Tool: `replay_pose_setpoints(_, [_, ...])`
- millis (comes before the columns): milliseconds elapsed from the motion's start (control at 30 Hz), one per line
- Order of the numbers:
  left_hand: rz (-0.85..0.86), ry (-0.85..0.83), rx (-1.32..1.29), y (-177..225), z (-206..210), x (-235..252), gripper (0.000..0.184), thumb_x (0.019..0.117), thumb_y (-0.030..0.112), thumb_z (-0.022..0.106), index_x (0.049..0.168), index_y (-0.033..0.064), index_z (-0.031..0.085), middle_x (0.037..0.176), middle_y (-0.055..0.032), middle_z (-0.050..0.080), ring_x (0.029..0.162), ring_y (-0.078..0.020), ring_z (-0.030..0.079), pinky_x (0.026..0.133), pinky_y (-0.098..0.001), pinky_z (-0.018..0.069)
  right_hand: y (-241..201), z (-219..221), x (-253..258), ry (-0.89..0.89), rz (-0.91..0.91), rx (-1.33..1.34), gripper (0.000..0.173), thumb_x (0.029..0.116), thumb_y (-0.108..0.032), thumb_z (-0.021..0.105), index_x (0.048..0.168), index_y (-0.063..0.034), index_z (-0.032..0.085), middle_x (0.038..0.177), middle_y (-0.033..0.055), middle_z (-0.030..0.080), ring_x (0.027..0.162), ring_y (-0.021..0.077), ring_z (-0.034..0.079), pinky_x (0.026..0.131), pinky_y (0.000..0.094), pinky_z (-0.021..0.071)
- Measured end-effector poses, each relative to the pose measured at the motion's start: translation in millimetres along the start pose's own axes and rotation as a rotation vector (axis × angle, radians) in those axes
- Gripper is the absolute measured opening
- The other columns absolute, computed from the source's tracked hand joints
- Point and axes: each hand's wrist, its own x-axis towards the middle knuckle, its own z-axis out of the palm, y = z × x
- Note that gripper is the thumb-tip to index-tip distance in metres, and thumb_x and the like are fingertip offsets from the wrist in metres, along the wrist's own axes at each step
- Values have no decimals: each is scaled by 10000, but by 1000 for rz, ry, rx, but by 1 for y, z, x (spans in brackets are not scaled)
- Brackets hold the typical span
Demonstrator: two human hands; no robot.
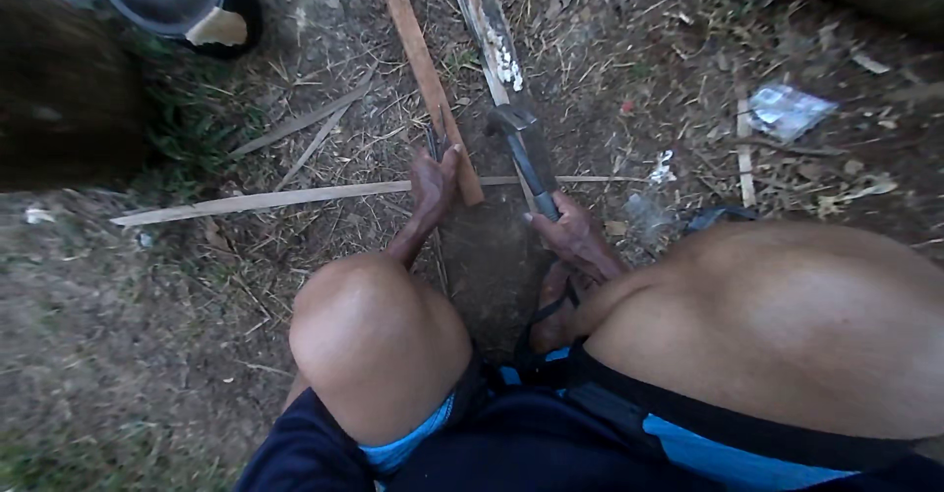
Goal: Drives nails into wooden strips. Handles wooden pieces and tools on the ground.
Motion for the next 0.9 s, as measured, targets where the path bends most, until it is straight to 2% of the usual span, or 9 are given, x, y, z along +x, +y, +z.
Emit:
replay_pose_setpoints(67, [2, 11, -1, 0, 1, -1, 457, 998, 512, 572, 1039, 63, 652, 788, -76, 667, 735, -216, 681, 691, -475, 580, 0, 0, 0, -5, 8, -5, 389, 976, -420, 685, 1157, -83, 616, 802, 121, 637, 682, 269, 634, 631, 532, 544])
replay_pose_setpoints(200, [0, 24, -7, -3, 4, -1, 365, 991, 432, 599, 1024, 71, 643, 772, -68, 652, 718, -212, 668, 678, -464, 567, 2, 0, 3, -6, -8, -3, 391, 972, -423, 684, 1165, -89, 620, 806, 115, 635, 678, 261, 630, 625, 527, 543])
replay_pose_setpoints(367, [2, 4, -111, -9, 10, 1, 471, 947, 494, 688, 1118, 58, 639, 831, -66, 694, 749, -192, 698, 713, -447, 606, 7, 0, 10, 25, -134, 24, 361, 973, -419, 685, 1146, -108, 626, 780, 79, 635, 625, 211, 623, 565, 457, 549])
replay_pose_setpoints(467, [-6, 8, -150, -8, 12, -1, 502, 933, 500, 709, 1154, 54, 643, 874, -70, 721, 791, -187, 721, 753, -447, 622, -7, -8, 11, -20, -130, -58, 408, 994, -445, 655, 1183, -87, 607, 805, 111, 643, 657, 258, 642, 603, 513, 556])
replay_pose_setpoints(533, [-9, 15, -152, -6, 14, -1, 489, 938, 477, 711, 1154, 44, 638, 884, -80, 721, 802, -195, 722, 764, -449, 620, -15, -11, 13, -44, -104, -118, 421, 997, -480, 640, 1179, -103, 600, 796, 114, 638, 652, 273, 639, 595, 533, 546])
replay_pose_setpoints(667, [-5, 10, -161, -5, 15, -1, 469, 966, 468, 676, 1166, 47, 629, 879, -80, 717, 792, -190, 718, 757, -445, 618, -20, -12, 18, -44, -141, -122, 448, 1004, -555, 584, 1183, -146, 610, 769, 81, 628, 620, 249, 627, 559, 512, 541])
replay_pose_setpoints(767, [10, -5, -193, -8, 13, -4, 467, 975, 449, 671, 1191, 38, 621, 891, -86, 718, 797, -192, 719, 762, -442, 621, -29, -14, 15, 20, -242, -77, 462, 1021, -537, 557, 1195, -114, 619, 778, 85, 636, 625, 226, 628, 566, 478, 547])
replay_pose_setpoints(833, [12, -11, -197, -7, 13, -2, 454, 978, 434, 668, 1192, 36, 622, 893, -90, 716, 794, -194, 717, 758, -440, 618, -37, -15, 17, 94, -313, -94, 461, 1020, -505, 555, 1156, -70, 627, 756, 81, 640, 622, 211, 629, 576, 457, 543])
replay_pose_setpoints(900, [7, -13, -200, -6, 13, -1, 449, 974, 429, 676, 1185, 36, 629, 891, -87, 718, 785, -190, 718, 750, -432, 623, -39, -13, 20, 66, -274, -159, 464, 1029, -523, 537, 1159, -82, 598, 739, 89, 618, 605, 229, 623, 552, 464, 534])
